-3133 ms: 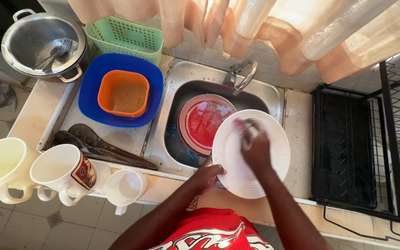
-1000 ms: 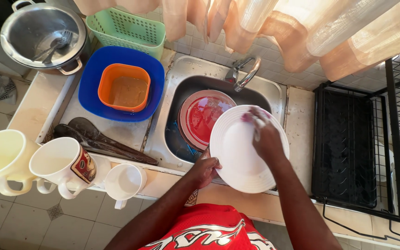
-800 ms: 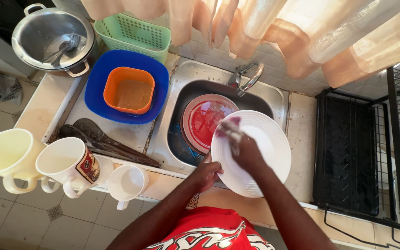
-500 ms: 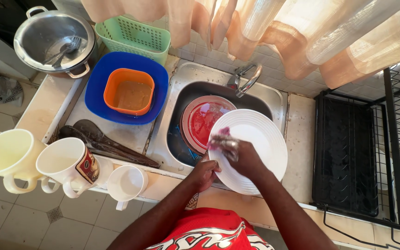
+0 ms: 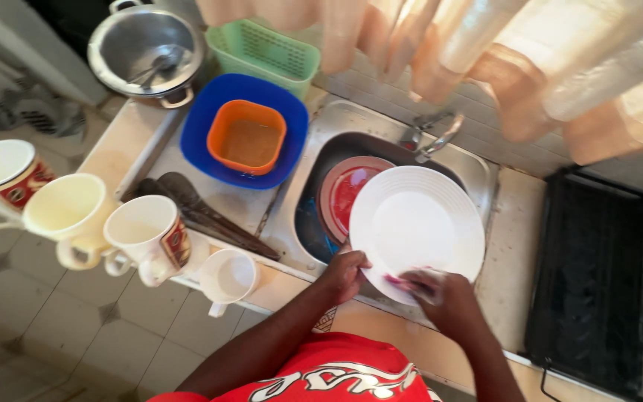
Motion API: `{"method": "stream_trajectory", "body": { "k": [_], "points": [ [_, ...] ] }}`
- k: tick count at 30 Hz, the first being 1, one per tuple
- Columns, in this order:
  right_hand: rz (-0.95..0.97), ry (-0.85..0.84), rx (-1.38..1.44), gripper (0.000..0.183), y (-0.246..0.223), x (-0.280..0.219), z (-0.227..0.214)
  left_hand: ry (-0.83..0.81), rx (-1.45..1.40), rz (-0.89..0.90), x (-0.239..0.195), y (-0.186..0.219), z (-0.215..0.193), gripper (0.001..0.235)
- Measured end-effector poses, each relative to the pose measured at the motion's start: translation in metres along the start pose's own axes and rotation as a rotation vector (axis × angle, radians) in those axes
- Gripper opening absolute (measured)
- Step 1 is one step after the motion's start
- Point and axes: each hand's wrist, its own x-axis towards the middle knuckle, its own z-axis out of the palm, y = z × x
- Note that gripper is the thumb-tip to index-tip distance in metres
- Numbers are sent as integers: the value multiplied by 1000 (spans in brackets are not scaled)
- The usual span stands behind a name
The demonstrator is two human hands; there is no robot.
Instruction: Washing plates and bowls in a sink using a sponge and soap
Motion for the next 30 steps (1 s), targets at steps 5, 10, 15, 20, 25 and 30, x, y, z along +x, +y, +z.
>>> {"method": "stream_trajectory", "body": {
  "k": [5,10,15,20,25,30],
  "points": [
    [251,-38,55,26,5,-3,-36,-27,53,5,-5,4,5,73],
    [233,242,206,18,34,-11,-48,-47,85,57,3,-6,-4,79],
    [569,493,683,32,45,-16,-57,18,74,-75,-14,16,16,60],
    [351,160,188,41,82,-34,-40,-3,149,-101,-28,26,26,71],
    [821,253,906,61,63,-20,-31,-17,161,-122,-30,20,23,77],
    [-614,265,-18,70,244,-25,19,-102,263,-147,-39,25,23,81]
  ]
}}
